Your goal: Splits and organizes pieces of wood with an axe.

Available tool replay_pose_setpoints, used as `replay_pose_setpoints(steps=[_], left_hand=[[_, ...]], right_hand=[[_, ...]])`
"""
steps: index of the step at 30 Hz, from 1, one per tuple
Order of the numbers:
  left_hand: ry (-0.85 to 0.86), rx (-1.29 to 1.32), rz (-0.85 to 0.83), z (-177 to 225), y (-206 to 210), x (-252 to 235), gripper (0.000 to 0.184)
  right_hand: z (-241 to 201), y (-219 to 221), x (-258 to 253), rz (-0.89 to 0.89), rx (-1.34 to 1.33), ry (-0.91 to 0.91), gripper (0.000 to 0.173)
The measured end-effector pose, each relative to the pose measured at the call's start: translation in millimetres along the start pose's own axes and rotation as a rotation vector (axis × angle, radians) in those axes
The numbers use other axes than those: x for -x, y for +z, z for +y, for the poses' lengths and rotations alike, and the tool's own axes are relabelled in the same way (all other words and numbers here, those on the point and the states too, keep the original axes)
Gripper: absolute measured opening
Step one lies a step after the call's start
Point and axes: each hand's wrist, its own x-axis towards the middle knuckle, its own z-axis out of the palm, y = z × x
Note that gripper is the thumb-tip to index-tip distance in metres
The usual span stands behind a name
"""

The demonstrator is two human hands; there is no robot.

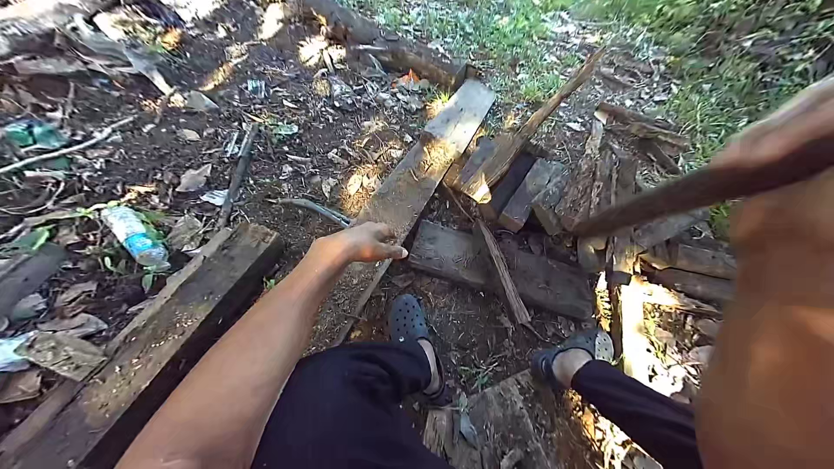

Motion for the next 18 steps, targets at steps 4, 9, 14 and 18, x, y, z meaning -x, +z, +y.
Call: replay_pose_setpoints(steps=[4,9,14,18], left_hand=[[-0.031,-0.05,0.096,-6.9,2.5,-3.0,0.059],[-0.017,-0.038,0.151,-3.3,-0.9,10.2,0.059],[-0.083,-0.058,0.14,-8.9,-0.6,18.8,0.059],[-0.042,0.028,0.171,-11.2,-8.0,18.4,0.063]], right_hand=[[163.4,52.0,188.4,-0.223,0.183,0.943,0.069],[165.9,72.4,203.5,-0.372,0.298,1.1,0.085],[105.5,54.2,166.1,-0.242,0.12,1.139,0.078],[45.9,40.5,126.5,-0.093,0.019,0.99,0.068]])
